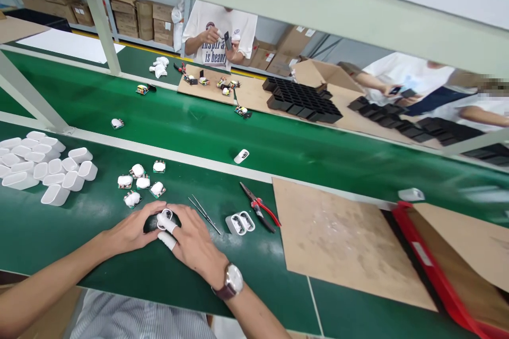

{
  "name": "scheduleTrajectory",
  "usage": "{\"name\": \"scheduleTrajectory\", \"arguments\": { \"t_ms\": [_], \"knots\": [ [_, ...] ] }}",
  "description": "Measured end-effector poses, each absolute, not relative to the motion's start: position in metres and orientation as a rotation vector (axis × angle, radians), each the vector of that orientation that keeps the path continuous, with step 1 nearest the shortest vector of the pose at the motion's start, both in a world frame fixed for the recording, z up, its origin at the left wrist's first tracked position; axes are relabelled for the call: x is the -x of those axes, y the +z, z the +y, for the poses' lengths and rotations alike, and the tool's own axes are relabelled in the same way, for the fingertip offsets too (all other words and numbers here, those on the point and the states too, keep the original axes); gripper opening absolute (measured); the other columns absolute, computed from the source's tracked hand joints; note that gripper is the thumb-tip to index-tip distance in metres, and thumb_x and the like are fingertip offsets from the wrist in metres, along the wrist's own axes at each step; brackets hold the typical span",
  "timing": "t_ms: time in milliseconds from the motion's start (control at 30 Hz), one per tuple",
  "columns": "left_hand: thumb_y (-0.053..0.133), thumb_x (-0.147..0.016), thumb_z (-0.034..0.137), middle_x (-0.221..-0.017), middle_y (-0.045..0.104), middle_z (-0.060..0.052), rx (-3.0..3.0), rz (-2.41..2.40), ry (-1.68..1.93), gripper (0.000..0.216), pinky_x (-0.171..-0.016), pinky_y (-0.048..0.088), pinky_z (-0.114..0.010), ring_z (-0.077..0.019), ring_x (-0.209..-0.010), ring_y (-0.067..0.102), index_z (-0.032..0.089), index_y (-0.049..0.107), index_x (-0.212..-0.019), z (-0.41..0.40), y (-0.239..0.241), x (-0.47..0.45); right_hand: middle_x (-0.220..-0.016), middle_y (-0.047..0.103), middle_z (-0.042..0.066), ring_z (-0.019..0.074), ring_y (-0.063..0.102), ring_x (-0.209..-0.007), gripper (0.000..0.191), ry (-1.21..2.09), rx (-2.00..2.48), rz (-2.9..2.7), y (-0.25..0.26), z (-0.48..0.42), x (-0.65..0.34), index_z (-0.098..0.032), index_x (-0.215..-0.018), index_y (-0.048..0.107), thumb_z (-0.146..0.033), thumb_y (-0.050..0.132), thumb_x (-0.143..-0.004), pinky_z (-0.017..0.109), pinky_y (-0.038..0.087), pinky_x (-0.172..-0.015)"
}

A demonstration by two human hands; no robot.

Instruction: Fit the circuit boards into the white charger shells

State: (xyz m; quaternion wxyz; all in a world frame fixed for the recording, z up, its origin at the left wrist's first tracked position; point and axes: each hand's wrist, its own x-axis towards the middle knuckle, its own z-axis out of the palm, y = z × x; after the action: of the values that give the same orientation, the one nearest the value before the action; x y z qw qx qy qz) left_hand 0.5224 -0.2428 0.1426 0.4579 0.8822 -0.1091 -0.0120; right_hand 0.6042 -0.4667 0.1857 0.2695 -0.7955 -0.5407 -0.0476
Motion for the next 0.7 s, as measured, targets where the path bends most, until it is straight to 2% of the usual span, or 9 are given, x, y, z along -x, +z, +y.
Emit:
{"name": "scheduleTrajectory", "arguments": {
  "t_ms": [233, 400, 567, 700],
  "knots": [
    [0.065, -0.09, 0.019, -0.152, 0.059, -0.012, -2.148, -0.206, -0.141, 0.078, -0.112, 0.054, -0.047, -0.0283, -0.141, 0.058, 0.027, 0.027, -0.157, -0.243, 0.148, -0.524, -0.141, 0.06, 0.016, 0.0294, 0.059, -0.125, 0.018, -0.176, 2.095, -1.588, 0.172, -0.466, -0.608, -0.019, -0.114, 0.069, -0.022, 0.053, -0.106, 0.048, 0.061, -0.094],
    [0.066, -0.089, 0.017, -0.154, 0.058, -0.011, -2.14, -0.19, -0.172, 0.083, -0.11, 0.055, -0.047, -0.0289, -0.138, 0.06, 0.029, 0.022, -0.159, -0.243, 0.152, -0.526, -0.131, 0.064, 0.013, 0.0263, 0.064, -0.117, 0.023, -0.094, 2.071, -1.468, 0.173, -0.46, -0.61, -0.021, -0.127, 0.064, -0.03, 0.058, -0.105, 0.044, 0.061, -0.095],
    [0.067, -0.088, 0.016, -0.154, 0.057, -0.01, -2.173, -0.199, -0.179, 0.087, -0.107, 0.057, -0.047, -0.0304, -0.136, 0.062, 0.03, 0.019, -0.16, -0.243, 0.154, -0.526, -0.13, 0.064, 0.014, 0.0294, 0.065, -0.114, 0.025, -0.005, 2.128, -1.486, 0.175, -0.459, -0.611, -0.021, -0.128, 0.061, -0.029, 0.058, -0.105, 0.05, 0.059, -0.095],
    [0.066, -0.094, 0.016, -0.152, 0.057, -0.013, -2.24, -0.304, 0.016, 0.074, -0.107, 0.057, -0.045, -0.0291, -0.134, 0.062, 0.027, 0.029, -0.157, -0.244, 0.153, -0.523, -0.119, 0.067, 0.01, 0.0237, 0.068, -0.105, 0.038, 0.092, 1.996, -1.166, 0.167, -0.463, -0.614, -0.024, -0.14, 0.049, -0.033, 0.06, -0.104, 0.043, 0.061, -0.092]
  ]
}}
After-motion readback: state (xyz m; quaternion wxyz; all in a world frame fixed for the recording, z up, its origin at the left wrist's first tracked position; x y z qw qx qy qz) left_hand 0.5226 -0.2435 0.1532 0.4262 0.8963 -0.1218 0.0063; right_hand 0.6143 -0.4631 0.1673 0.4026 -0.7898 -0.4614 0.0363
